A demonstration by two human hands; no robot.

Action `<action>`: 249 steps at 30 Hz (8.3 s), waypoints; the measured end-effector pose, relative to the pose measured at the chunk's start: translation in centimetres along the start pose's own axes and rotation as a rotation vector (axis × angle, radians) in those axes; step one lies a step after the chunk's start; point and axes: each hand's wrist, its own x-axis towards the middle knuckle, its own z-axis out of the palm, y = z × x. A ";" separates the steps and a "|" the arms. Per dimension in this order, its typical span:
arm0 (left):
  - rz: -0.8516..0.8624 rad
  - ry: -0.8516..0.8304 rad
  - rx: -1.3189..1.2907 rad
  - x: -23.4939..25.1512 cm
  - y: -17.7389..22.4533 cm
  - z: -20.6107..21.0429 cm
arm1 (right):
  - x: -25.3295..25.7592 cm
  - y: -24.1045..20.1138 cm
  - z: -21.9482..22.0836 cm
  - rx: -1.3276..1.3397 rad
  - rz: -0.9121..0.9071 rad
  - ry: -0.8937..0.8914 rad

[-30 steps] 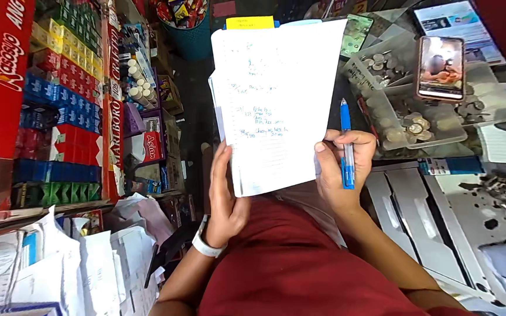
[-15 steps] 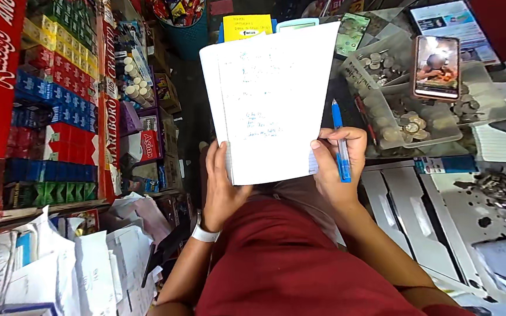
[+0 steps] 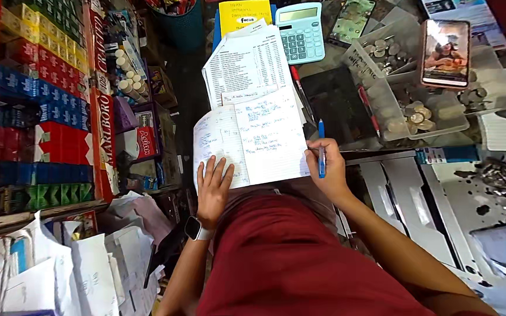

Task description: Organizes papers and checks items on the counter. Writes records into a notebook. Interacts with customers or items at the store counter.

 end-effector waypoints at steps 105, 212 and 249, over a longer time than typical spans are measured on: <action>-0.013 -0.301 -0.175 5.0 1.9 2.1 | 7.6 -2.7 7.5 0.480 0.141 -0.140; -0.024 -0.265 -0.147 4.7 1.9 2.0 | 6.2 -1.4 7.5 0.340 0.034 -0.147; -0.049 -0.331 -0.085 5.0 3.2 2.0 | 6.6 -1.0 7.6 0.196 -0.161 -0.105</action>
